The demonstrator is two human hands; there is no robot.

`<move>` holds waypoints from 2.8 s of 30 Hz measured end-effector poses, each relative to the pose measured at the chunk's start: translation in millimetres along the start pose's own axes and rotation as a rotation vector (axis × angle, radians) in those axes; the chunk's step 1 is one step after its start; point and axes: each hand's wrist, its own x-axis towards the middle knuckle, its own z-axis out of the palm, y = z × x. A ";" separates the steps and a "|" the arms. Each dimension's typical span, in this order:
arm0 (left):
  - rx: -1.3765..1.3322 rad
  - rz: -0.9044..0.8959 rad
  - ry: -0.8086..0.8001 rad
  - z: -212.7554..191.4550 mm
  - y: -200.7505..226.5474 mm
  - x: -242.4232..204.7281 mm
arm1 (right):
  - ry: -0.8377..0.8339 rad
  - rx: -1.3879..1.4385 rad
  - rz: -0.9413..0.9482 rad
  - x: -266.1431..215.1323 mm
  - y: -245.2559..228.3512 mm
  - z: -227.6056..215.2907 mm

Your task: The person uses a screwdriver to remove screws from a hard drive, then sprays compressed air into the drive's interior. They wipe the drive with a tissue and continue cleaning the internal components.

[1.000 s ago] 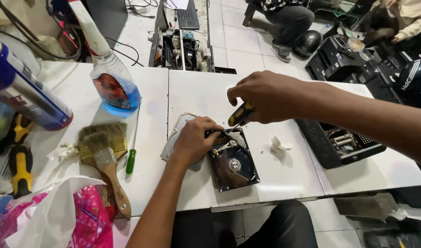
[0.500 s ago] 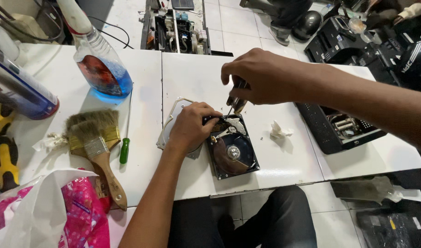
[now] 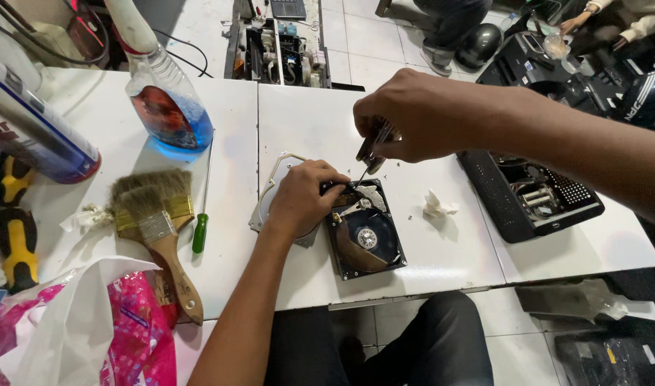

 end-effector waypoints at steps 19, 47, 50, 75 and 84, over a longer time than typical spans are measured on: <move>0.041 -0.092 -0.077 -6.5 5.4 2.1 | -0.143 -0.095 0.063 -10.8 -21.7 -18.1; 0.065 -0.117 -0.057 -1.8 8.1 2.3 | 0.015 0.029 0.144 -5.9 -5.8 12.5; 0.042 -0.128 -0.056 -5.3 10.4 -1.2 | -0.037 0.123 0.014 -13.2 -17.7 -4.5; 0.065 -0.128 -0.061 -0.2 1.9 2.9 | -0.040 0.063 -0.040 -13.4 -7.1 -0.7; 0.078 -0.119 -0.066 -1.2 7.3 5.2 | 0.067 0.032 0.192 1.4 -36.5 30.4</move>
